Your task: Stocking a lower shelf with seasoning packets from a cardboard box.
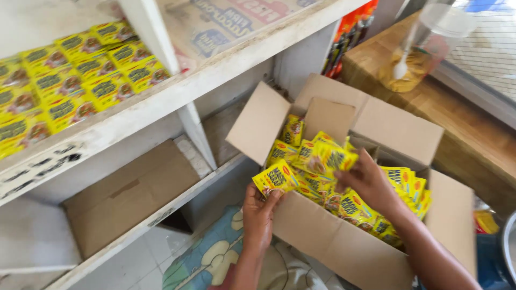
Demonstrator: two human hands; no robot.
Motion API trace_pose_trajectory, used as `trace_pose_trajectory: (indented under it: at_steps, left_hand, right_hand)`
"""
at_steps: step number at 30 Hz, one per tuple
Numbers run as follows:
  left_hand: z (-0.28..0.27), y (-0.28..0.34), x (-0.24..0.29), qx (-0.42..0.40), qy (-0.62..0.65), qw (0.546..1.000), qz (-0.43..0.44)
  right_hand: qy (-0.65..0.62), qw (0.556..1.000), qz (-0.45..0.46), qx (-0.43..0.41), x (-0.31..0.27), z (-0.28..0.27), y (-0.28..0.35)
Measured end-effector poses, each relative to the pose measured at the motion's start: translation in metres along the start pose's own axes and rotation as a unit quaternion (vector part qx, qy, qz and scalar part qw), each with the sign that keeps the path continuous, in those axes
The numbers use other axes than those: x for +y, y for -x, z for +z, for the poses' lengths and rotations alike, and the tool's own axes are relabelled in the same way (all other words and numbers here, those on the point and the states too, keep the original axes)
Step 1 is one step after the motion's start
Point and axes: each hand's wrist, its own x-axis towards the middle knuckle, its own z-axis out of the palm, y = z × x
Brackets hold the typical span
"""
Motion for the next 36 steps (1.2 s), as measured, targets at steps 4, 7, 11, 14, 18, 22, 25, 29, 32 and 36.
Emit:
trace_pose_trajectory:
  at_steps: [4, 7, 11, 14, 18, 22, 25, 29, 32, 36]
  left_hand:
    - [-0.061, 0.025, 0.022, 0.058, -0.033, 0.998, -0.013]
    - [-0.112, 0.046, 0.020, 0.131, -0.044, 0.990, 0.000]
    - [-0.166, 0.076, 0.022, 0.205, -0.099, 0.973, 0.040]
    - [-0.198, 0.110, 0.047, 0.234, -0.150, 0.960, 0.042]
    - [-0.193, 0.152, 0.103, 0.221, -0.106, 0.969, 0.038]
    - [-0.242, 0.173, 0.081, 0.331, -0.210, 0.920, -0.008]
    - [-0.252, 0.175, 0.075, 0.363, -0.134, 0.922, -0.016]
    - [-0.261, 0.168, 0.058, 0.375, -0.045, 0.926, -0.017]
    - [-0.267, 0.167, 0.048, 0.360, 0.018, 0.933, -0.019]
    - [-0.246, 0.164, 0.040, 0.362, 0.046, 0.930, -0.045]
  right_hand:
    - [0.201, 0.977, 0.014, -0.064, -0.003, 0.028, 0.071]
    - [0.080, 0.984, 0.053, -0.150, 0.044, 0.071, 0.110]
    - [0.015, 0.972, 0.093, -0.215, 0.101, 0.172, 0.118]
    - [-0.054, 0.938, 0.127, -0.317, 0.114, 0.217, 0.108]
    - [-0.247, 0.830, 0.252, -0.432, 0.146, 0.248, 0.074]
    - [-0.168, 0.877, 0.234, -0.385, 0.170, 0.269, 0.053]
    - [-0.168, 0.890, 0.231, -0.355, 0.170, 0.270, 0.044]
    - [-0.120, 0.907, 0.226, -0.333, 0.175, 0.275, 0.033]
    - [-0.123, 0.911, 0.220, -0.326, 0.174, 0.272, 0.031]
    - [-0.185, 0.903, 0.202, -0.331, 0.200, 0.267, 0.026]
